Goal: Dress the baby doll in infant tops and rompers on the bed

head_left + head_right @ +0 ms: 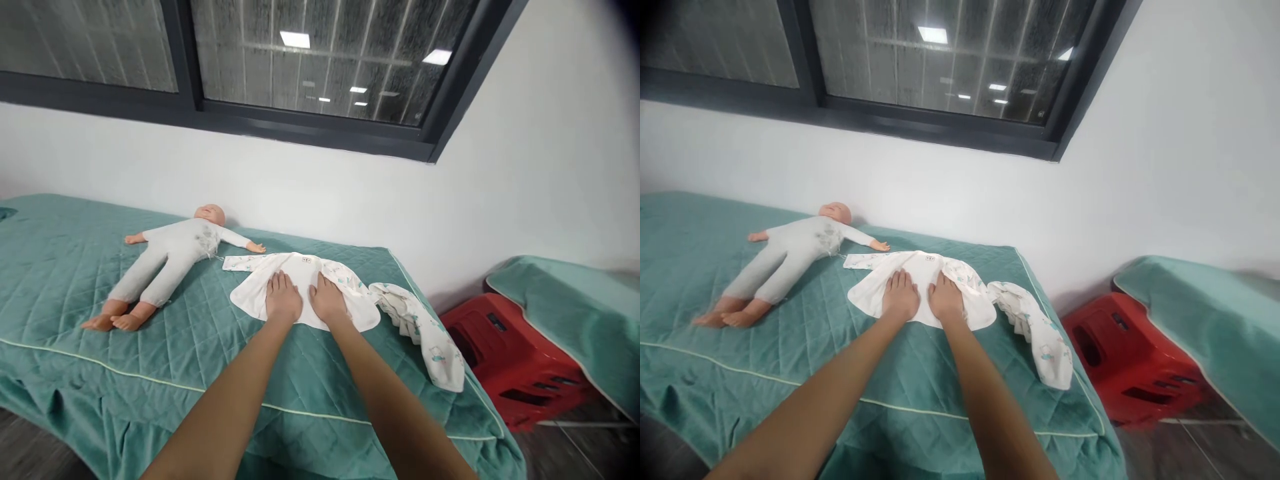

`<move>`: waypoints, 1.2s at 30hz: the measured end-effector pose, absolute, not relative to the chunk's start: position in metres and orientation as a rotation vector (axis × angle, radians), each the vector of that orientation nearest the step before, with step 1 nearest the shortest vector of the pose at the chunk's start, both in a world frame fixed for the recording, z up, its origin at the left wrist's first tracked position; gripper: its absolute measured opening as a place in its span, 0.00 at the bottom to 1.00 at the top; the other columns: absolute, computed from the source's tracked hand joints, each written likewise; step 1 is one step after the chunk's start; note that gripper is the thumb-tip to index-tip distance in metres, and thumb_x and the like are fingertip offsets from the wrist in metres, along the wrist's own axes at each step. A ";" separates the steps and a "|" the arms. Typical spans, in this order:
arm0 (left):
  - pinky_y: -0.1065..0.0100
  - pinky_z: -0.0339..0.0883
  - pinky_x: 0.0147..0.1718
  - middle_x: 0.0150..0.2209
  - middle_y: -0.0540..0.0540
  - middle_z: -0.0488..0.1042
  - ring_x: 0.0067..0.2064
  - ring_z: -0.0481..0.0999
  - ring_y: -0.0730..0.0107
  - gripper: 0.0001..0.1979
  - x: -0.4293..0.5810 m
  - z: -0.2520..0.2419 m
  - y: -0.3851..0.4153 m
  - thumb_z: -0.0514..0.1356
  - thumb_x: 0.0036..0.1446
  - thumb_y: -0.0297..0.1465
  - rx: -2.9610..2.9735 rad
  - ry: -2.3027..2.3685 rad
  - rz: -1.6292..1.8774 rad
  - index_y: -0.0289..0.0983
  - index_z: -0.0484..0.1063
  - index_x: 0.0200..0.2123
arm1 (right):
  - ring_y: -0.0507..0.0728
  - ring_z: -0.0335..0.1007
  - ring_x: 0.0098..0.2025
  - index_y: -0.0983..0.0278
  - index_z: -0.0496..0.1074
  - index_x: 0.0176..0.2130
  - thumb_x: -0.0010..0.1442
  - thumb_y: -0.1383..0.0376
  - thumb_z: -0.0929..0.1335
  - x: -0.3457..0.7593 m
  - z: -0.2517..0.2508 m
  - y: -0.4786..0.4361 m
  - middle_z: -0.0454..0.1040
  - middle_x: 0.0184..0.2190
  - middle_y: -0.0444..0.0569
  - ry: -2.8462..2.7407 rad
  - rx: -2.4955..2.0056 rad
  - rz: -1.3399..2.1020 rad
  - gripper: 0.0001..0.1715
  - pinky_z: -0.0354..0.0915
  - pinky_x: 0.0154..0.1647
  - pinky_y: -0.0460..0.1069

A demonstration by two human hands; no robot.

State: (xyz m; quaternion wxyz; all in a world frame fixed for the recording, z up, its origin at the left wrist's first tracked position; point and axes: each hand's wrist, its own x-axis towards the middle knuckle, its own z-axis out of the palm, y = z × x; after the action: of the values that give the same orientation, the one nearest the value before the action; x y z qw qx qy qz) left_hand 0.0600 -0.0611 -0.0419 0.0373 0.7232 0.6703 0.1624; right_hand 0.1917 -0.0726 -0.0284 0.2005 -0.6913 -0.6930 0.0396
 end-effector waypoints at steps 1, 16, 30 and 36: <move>0.53 0.44 0.68 0.69 0.35 0.52 0.71 0.48 0.55 0.30 0.059 -0.042 -0.063 0.39 0.66 0.35 2.229 2.049 0.510 0.25 0.56 0.66 | 0.66 0.56 0.66 0.75 0.56 0.66 0.66 0.62 0.58 0.191 -0.028 -0.078 0.60 0.64 0.66 -1.920 -1.910 0.106 0.33 0.51 0.66 0.59; 0.50 0.49 0.66 0.67 0.38 0.59 0.69 0.54 0.53 0.27 0.055 -0.045 -0.065 0.42 0.66 0.34 2.293 1.997 0.646 0.32 0.64 0.62 | 0.63 0.70 0.53 0.70 0.74 0.47 0.56 0.63 0.67 0.324 -0.003 -0.061 0.75 0.51 0.59 -1.532 -2.111 0.172 0.21 0.63 0.56 0.54; 0.49 0.47 0.67 0.69 0.36 0.55 0.70 0.50 0.51 0.31 0.062 -0.048 -0.061 0.38 0.67 0.41 2.364 2.036 0.514 0.31 0.59 0.66 | 0.57 0.71 0.39 0.63 0.76 0.37 0.56 0.66 0.66 0.389 0.032 -0.017 0.77 0.36 0.50 -1.556 -2.137 0.121 0.09 0.62 0.43 0.50; 0.49 0.46 0.67 0.69 0.38 0.54 0.70 0.51 0.52 0.30 0.064 -0.045 -0.057 0.39 0.67 0.40 2.357 2.039 0.492 0.34 0.59 0.65 | 0.62 0.67 0.52 0.69 0.70 0.50 0.62 0.59 0.62 0.387 -0.001 -0.040 0.72 0.50 0.60 -1.301 -2.117 -0.024 0.21 0.61 0.54 0.54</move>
State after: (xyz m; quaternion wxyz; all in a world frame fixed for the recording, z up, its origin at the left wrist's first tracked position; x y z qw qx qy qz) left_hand 0.0638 -0.0570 -0.0447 -0.0067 0.7471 0.6461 0.1560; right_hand 0.3875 -0.0395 -0.0007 0.3222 -0.8065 -0.4956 -0.0093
